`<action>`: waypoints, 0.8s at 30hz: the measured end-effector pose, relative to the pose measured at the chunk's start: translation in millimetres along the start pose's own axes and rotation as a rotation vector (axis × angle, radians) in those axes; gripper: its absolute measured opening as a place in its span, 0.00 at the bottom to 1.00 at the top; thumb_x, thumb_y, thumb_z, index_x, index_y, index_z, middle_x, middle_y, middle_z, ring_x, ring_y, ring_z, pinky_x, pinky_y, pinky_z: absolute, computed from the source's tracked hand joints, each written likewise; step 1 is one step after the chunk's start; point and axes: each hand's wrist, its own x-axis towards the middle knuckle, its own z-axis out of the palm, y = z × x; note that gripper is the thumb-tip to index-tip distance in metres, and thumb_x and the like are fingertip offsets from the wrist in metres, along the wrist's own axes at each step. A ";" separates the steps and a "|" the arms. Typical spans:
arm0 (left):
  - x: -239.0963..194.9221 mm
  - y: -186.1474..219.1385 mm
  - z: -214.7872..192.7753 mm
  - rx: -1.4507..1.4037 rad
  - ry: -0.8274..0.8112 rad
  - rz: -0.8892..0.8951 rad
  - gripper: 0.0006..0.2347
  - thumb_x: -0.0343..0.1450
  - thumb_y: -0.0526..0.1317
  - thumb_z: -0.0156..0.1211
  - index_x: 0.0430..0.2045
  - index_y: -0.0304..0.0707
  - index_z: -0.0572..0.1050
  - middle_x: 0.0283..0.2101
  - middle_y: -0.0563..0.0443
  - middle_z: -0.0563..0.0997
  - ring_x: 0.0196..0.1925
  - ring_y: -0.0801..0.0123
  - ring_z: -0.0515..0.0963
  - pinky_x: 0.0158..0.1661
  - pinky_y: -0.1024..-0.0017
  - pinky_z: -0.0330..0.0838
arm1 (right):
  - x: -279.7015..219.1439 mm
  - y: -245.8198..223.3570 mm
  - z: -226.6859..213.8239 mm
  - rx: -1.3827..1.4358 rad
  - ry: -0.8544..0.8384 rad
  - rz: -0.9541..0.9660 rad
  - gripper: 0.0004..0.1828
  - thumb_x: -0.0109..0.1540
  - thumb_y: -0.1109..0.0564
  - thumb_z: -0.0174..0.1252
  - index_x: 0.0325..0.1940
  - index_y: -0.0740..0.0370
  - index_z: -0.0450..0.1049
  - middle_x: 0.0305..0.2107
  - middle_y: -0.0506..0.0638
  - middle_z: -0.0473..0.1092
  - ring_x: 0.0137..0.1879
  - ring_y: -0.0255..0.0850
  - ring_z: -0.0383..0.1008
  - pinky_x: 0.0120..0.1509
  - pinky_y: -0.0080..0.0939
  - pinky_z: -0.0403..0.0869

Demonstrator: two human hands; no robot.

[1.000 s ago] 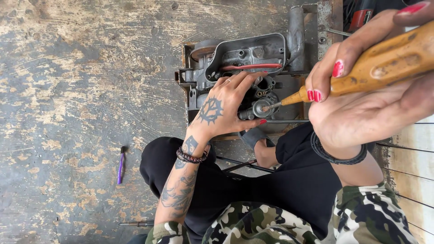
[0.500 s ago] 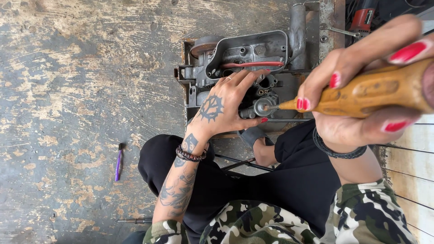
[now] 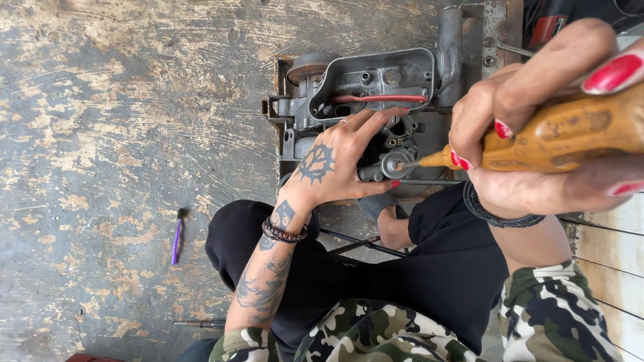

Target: Repairing and cleaning a motorcycle carburetor using a screwdriver, brush, and scraper

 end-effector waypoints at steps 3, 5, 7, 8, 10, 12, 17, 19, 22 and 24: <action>-0.7 -0.7 0.5 0.000 0.008 0.018 0.37 0.68 0.61 0.63 0.69 0.46 0.58 0.59 0.45 0.76 0.57 0.51 0.82 0.48 0.59 0.76 | -0.6 -2.4 -1.8 -0.034 -0.002 0.064 0.45 0.63 0.16 0.49 0.33 0.61 0.48 0.36 0.41 0.50 0.15 0.38 0.64 0.18 0.36 0.58; -0.4 0.1 -0.4 -0.005 0.012 0.023 0.36 0.68 0.61 0.62 0.69 0.46 0.58 0.58 0.45 0.76 0.57 0.52 0.82 0.48 0.60 0.75 | 3.0 -7.3 -2.9 -0.059 -0.022 0.057 0.45 0.63 0.15 0.47 0.33 0.62 0.48 0.34 0.42 0.50 0.15 0.38 0.64 0.18 0.37 0.59; -0.2 1.2 -1.5 -0.018 -0.001 0.005 0.36 0.68 0.61 0.62 0.68 0.47 0.58 0.57 0.46 0.76 0.57 0.51 0.81 0.49 0.60 0.75 | 10.7 -16.4 -3.0 0.007 -0.149 0.173 0.47 0.62 0.18 0.52 0.23 0.63 0.47 0.15 0.47 0.36 0.10 0.42 0.61 0.18 0.41 0.57; -0.2 1.2 -1.4 -0.017 -0.001 0.004 0.36 0.68 0.61 0.62 0.68 0.47 0.58 0.57 0.46 0.76 0.57 0.51 0.81 0.49 0.60 0.75 | 6.4 -11.3 -5.6 0.008 -0.149 0.173 0.47 0.62 0.18 0.52 0.23 0.63 0.47 0.15 0.47 0.36 0.10 0.42 0.61 0.18 0.41 0.57; -0.4 1.0 -0.8 -0.005 -0.002 0.000 0.36 0.67 0.60 0.64 0.68 0.47 0.58 0.58 0.46 0.76 0.56 0.52 0.82 0.48 0.60 0.76 | -2.6 -1.4 -10.6 0.109 -0.096 0.057 0.38 0.65 0.20 0.54 0.41 0.57 0.54 0.26 0.45 0.52 0.14 0.40 0.65 0.19 0.40 0.64; 0.0 1.7 -1.9 -0.009 -0.004 0.002 0.36 0.67 0.59 0.66 0.68 0.47 0.58 0.58 0.46 0.76 0.57 0.52 0.81 0.49 0.60 0.75 | 2.3 -6.2 -8.1 0.062 -0.115 0.083 0.41 0.65 0.19 0.53 0.36 0.60 0.52 0.23 0.47 0.48 0.13 0.40 0.64 0.19 0.41 0.60; -0.3 0.6 -0.7 -0.003 0.001 0.011 0.37 0.67 0.57 0.68 0.68 0.45 0.59 0.57 0.46 0.76 0.56 0.52 0.81 0.48 0.60 0.76 | 31.3 -43.8 -27.8 -0.382 -0.519 0.272 0.17 0.54 0.49 0.47 0.28 0.66 0.54 0.14 0.53 0.63 0.18 0.41 0.74 0.30 0.36 0.72; -0.4 0.1 -0.6 -0.008 0.006 0.024 0.36 0.68 0.60 0.64 0.68 0.44 0.59 0.57 0.46 0.76 0.55 0.52 0.81 0.49 0.60 0.76 | 26.2 -34.7 -20.1 -0.287 -0.401 0.187 0.28 0.58 0.37 0.45 0.27 0.65 0.50 0.12 0.53 0.56 0.14 0.42 0.67 0.26 0.38 0.65; -0.3 0.5 -1.0 -0.002 0.002 0.023 0.36 0.67 0.57 0.68 0.68 0.45 0.58 0.57 0.46 0.76 0.56 0.52 0.81 0.49 0.60 0.76 | 13.1 -15.8 -8.5 -0.144 -0.219 0.064 0.45 0.63 0.18 0.40 0.24 0.64 0.45 0.08 0.54 0.46 0.10 0.44 0.57 0.19 0.42 0.55; -0.7 0.2 -0.6 -0.003 -0.001 0.014 0.37 0.67 0.58 0.67 0.68 0.46 0.58 0.57 0.46 0.76 0.56 0.52 0.81 0.49 0.60 0.75 | 7.5 -12.7 -7.8 -0.086 -0.173 0.092 0.45 0.63 0.18 0.45 0.24 0.64 0.46 0.14 0.51 0.42 0.11 0.43 0.60 0.19 0.42 0.55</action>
